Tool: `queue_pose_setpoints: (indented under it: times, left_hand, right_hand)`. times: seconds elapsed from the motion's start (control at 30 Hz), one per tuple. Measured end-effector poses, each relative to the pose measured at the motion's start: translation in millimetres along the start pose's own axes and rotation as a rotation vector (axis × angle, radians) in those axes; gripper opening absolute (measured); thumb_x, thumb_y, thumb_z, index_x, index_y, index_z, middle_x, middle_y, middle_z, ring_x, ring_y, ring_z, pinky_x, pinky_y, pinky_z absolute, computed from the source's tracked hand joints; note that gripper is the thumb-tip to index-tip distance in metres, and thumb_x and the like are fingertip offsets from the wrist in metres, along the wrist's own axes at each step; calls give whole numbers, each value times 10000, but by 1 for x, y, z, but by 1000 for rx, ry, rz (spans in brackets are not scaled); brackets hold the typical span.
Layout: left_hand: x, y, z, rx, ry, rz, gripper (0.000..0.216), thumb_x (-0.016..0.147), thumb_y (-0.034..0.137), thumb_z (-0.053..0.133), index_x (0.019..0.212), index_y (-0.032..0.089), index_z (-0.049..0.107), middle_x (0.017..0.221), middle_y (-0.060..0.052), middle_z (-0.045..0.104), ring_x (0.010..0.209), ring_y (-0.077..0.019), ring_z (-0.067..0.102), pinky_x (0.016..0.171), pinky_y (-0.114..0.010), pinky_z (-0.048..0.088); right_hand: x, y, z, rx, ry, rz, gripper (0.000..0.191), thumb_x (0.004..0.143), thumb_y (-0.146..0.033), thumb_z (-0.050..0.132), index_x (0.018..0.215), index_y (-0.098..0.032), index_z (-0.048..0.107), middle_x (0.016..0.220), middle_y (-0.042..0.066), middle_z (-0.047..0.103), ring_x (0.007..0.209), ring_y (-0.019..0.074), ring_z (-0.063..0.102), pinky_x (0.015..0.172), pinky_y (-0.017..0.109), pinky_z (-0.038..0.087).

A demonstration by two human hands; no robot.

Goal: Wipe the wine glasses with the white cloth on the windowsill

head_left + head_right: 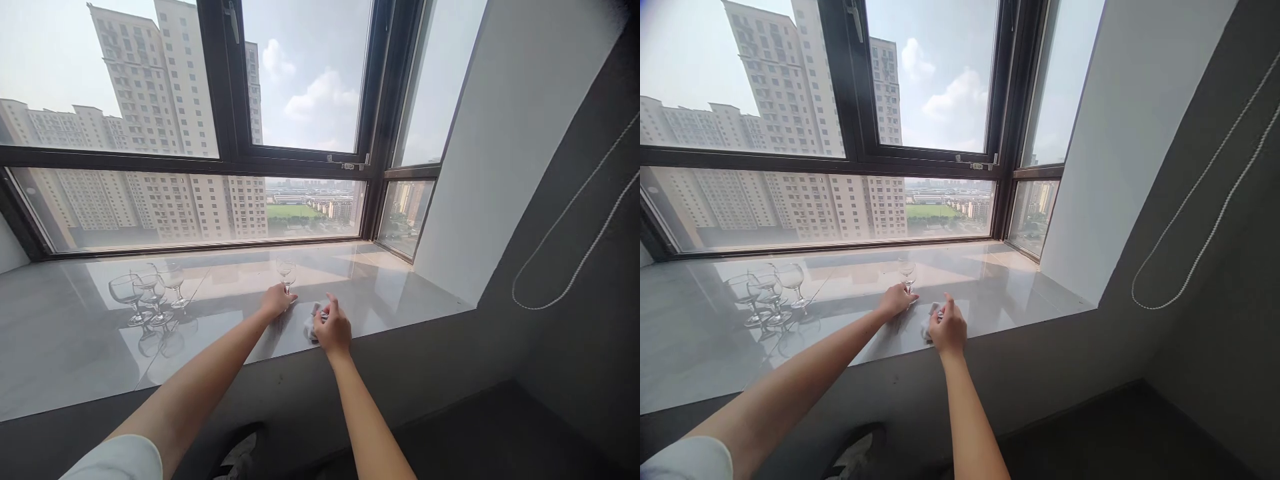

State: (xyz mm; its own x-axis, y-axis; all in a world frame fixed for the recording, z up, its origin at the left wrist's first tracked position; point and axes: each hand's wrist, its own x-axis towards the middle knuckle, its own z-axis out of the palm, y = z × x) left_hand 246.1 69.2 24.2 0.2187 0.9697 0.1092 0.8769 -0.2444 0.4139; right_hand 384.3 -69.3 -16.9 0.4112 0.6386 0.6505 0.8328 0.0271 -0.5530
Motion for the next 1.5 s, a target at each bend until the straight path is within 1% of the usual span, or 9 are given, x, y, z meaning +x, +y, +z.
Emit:
queue_pose_setpoints:
  times: [0.2, 0.37, 0.43, 0.6, 0.77, 0.93, 1.07, 1.3, 1.5]
  left_hand:
    - [-25, -20, -19, 75, 63, 120, 517, 717, 570, 583, 1088, 211, 557, 1103, -87, 645, 1012, -248, 579, 718, -281, 403]
    - [-71, -83, -61, 162, 113, 156, 293, 813, 433, 474, 945, 212, 613, 929, -58, 673, 840, -202, 606, 636, -258, 384]
    - [-87, -120, -85, 178, 152, 60, 261, 831, 389, 432, 844, 216, 627, 870, -48, 676, 799, -196, 605, 620, -255, 377]
    - [-118, -216, -143, 209, 295, -407, 292, 796, 451, 443, 774, 236, 639, 865, -64, 686, 835, -264, 613, 631, -300, 401]
    - [-124, -271, -167, 123, 242, -584, 468, 721, 619, 501, 983, 254, 635, 968, -88, 694, 900, -295, 622, 677, -331, 431]
    - [-100, -269, -156, 92, 204, -504, 508, 699, 609, 549, 1048, 248, 625, 1075, -99, 674, 1022, -307, 596, 743, -338, 432]
    - [-78, -260, -143, -17, 276, -577, 564, 698, 615, 552, 1109, 230, 585, 1151, -120, 642, 1029, -310, 593, 714, -336, 436]
    - [-71, -260, -138, -50, 253, -549, 262, 749, 473, 519, 807, 231, 601, 868, -61, 695, 805, -253, 636, 613, -297, 408]
    - [-85, -249, -135, 56, 205, -411, 222, 777, 419, 478, 794, 218, 570, 832, -56, 676, 788, -233, 622, 613, -280, 397]
  right_hand:
    - [0, 1, -1, 0, -18, 18, 459, 806, -260, 470, 1259, -195, 443, 808, -8, 583, 748, 142, 555, 636, 237, 367]
    - [-1, 0, -3, -5, -25, 18, 450, 820, -309, 454, 1255, -197, 453, 792, -4, 585, 726, 147, 553, 597, 233, 342]
    - [-2, 1, -4, -12, -24, 21, 450, 818, -328, 451, 1247, -194, 464, 787, 1, 587, 714, 151, 552, 585, 234, 333]
    - [-2, 3, -2, -21, -2, 20, 460, 795, -341, 468, 1228, -189, 485, 788, 8, 603, 714, 163, 560, 592, 243, 329]
    - [-3, 7, 2, -26, 11, 4, 466, 783, -353, 474, 1220, -194, 490, 783, 5, 613, 715, 168, 568, 614, 248, 335]
    - [-3, 8, 2, -35, -3, 29, 464, 777, -363, 479, 1208, -191, 496, 777, 5, 614, 709, 172, 574, 611, 251, 334]
    - [-2, 7, 1, -43, -24, 27, 450, 783, -373, 466, 1190, -186, 504, 774, 9, 613, 715, 177, 577, 614, 256, 343]
    - [-1, 4, 0, -59, -23, 32, 431, 785, -367, 461, 1170, -181, 516, 768, 10, 611, 702, 172, 569, 606, 253, 340]
    - [-2, 4, -2, -62, -29, 30, 419, 791, -366, 463, 1165, -184, 517, 763, 6, 607, 703, 170, 562, 601, 246, 331]
